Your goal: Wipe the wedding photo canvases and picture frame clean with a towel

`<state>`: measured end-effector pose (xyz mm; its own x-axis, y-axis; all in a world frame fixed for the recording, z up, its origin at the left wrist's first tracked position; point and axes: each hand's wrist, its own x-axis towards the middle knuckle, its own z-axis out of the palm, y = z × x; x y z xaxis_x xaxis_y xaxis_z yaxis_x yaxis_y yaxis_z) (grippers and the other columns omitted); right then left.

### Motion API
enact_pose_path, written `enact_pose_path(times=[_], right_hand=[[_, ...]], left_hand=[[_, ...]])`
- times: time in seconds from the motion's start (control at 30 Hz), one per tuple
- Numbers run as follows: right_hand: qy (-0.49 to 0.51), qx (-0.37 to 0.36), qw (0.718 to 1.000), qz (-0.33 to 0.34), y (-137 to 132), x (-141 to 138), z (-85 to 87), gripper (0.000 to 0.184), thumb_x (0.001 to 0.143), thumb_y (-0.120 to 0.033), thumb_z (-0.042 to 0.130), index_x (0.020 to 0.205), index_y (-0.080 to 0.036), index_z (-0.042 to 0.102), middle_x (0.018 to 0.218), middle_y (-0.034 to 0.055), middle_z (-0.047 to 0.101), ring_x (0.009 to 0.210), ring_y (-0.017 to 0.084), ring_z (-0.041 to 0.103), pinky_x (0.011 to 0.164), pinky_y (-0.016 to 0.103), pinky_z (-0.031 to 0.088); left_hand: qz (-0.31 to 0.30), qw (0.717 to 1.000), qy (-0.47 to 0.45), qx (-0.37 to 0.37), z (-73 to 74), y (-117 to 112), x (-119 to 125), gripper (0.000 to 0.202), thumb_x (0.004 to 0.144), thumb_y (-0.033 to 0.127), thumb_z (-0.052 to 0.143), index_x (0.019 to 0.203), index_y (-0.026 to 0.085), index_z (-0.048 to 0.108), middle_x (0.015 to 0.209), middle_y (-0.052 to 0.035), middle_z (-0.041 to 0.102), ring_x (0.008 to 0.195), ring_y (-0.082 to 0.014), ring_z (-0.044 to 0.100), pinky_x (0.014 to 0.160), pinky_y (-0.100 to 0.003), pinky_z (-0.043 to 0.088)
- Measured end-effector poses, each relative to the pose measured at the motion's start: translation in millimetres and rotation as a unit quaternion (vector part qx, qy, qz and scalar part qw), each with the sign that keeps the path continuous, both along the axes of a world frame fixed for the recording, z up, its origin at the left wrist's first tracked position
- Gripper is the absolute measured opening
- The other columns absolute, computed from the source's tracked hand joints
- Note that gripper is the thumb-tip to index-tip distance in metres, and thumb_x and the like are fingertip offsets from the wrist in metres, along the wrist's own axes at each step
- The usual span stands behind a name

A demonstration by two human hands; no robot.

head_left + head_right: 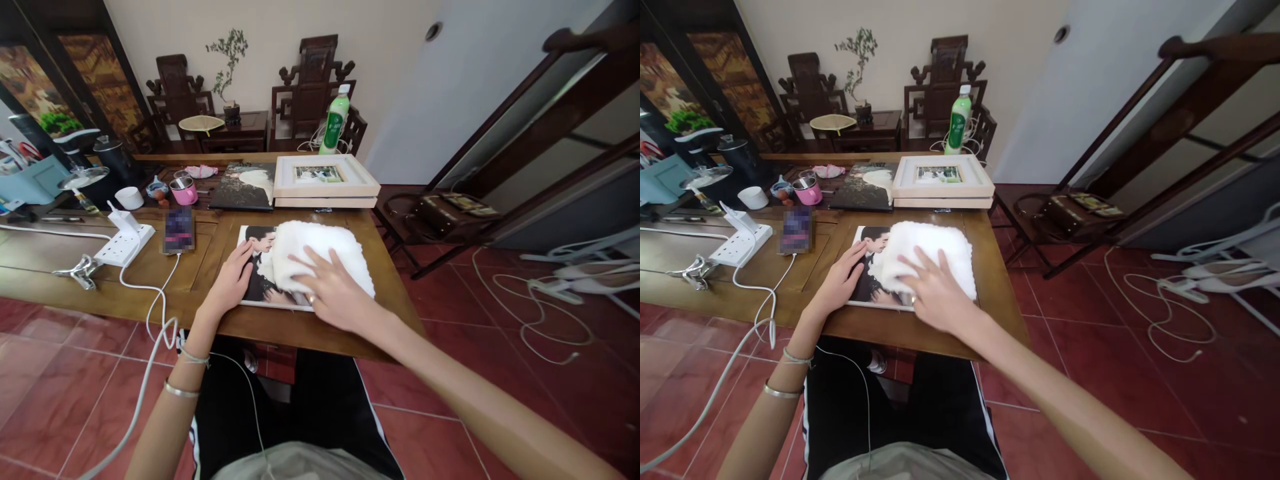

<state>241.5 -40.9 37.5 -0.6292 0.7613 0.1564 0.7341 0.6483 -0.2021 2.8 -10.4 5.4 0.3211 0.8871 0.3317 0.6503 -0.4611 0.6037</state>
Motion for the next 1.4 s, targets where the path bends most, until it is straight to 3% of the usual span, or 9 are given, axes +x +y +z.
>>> enact_pose_path(times=[0.13,0.27,0.37,0.6,0.73,0.87,1.17,1.27,1.4], right_hand=[[-0.002,-0.028,0.997,0.067,-57,0,6.2,0.055,0.067,-0.003,0.048,0.114,-0.023,0.067,0.152,0.0057,0.037,0.143,0.037,0.015,0.110,0.069,0.013],[-0.010,-0.047,0.994,0.098,-70,3,9.7,0.057,0.063,-0.002,0.047,0.111,-0.025,0.069,0.153,0.0022,0.034,0.144,0.034,0.016,0.112,0.066,0.013],[-0.022,-0.044,0.996,0.080,-45,4,10.0,0.057,0.067,-0.004,0.046,0.116,-0.024,0.066,0.152,0.0029,0.036,0.143,0.033,0.019,0.111,0.066,0.016],[-0.036,-0.007,0.999,-0.010,54,-8,6.5,0.052,0.078,-0.009,0.043,0.126,-0.021,0.059,0.149,0.0088,0.042,0.141,0.035,0.025,0.106,0.068,0.023],[-0.025,0.009,0.999,-0.036,80,-17,4.0,0.050,0.078,-0.009,0.042,0.124,-0.020,0.061,0.146,0.0092,0.046,0.139,0.035,0.027,0.104,0.068,0.024],[-0.026,0.003,0.999,-0.021,55,-18,2.6,0.054,0.077,-0.008,0.044,0.129,-0.018,0.058,0.151,0.0098,0.038,0.142,0.037,0.019,0.106,0.071,0.018],[-0.026,-0.059,0.994,0.086,-61,-6,14.1,0.056,0.066,-0.002,0.047,0.114,-0.021,0.068,0.154,0.0053,0.032,0.145,0.036,0.010,0.111,0.069,0.009],[-0.016,-0.071,0.994,0.082,-63,-6,16.2,0.056,0.065,-0.003,0.046,0.112,-0.023,0.068,0.153,0.0022,0.034,0.145,0.033,0.013,0.112,0.066,0.011],[-0.016,-0.058,0.997,0.037,-26,-11,14.2,0.057,0.070,-0.004,0.045,0.120,-0.023,0.064,0.151,0.0044,0.038,0.144,0.033,0.017,0.110,0.068,0.015]], left_hand=[[0.006,1.000,0.004,0.003,-1.8,1,0,0.047,0.094,0.023,0.035,0.138,0.011,0.047,0.149,-0.0130,0.041,0.141,-0.0216,0.033,0.118,-0.042,0.024],[0.007,1.000,0.005,0.003,-2.8,2,0,0.047,0.095,0.023,0.035,0.137,0.010,0.047,0.149,-0.0137,0.041,0.141,-0.0220,0.034,0.118,-0.042,0.025],[0.005,1.000,-0.001,0.001,-2.9,2,-1,0.046,0.095,0.023,0.035,0.138,0.014,0.047,0.149,-0.0117,0.041,0.141,-0.0221,0.033,0.118,-0.044,0.025],[0.001,1.000,-0.005,-0.008,-2.2,1,-1,0.046,0.095,0.023,0.035,0.139,0.015,0.046,0.150,-0.0107,0.040,0.142,-0.0215,0.031,0.118,-0.044,0.024],[-0.001,1.000,-0.010,-0.003,-2.5,2,-2,0.045,0.095,0.025,0.036,0.138,0.017,0.047,0.149,-0.0097,0.041,0.141,-0.0221,0.033,0.118,-0.045,0.025],[0.000,1.000,-0.016,-0.006,-3.6,3,-2,0.046,0.096,0.024,0.032,0.138,0.015,0.047,0.149,-0.0102,0.041,0.141,-0.0216,0.033,0.118,-0.045,0.025],[0.001,1.000,-0.011,-0.006,-3.8,3,-1,0.047,0.095,0.023,0.032,0.139,0.015,0.045,0.150,-0.0101,0.040,0.141,-0.0204,0.032,0.119,-0.044,0.023],[0.002,1.000,-0.008,-0.012,-2.5,2,-1,0.047,0.095,0.022,0.032,0.140,0.015,0.045,0.151,-0.0100,0.039,0.142,-0.0200,0.032,0.119,-0.043,0.022],[-0.001,1.000,-0.009,-0.011,-2.2,2,-1,0.047,0.095,0.022,0.032,0.140,0.015,0.045,0.150,-0.0101,0.040,0.142,-0.0208,0.032,0.119,-0.045,0.023]])
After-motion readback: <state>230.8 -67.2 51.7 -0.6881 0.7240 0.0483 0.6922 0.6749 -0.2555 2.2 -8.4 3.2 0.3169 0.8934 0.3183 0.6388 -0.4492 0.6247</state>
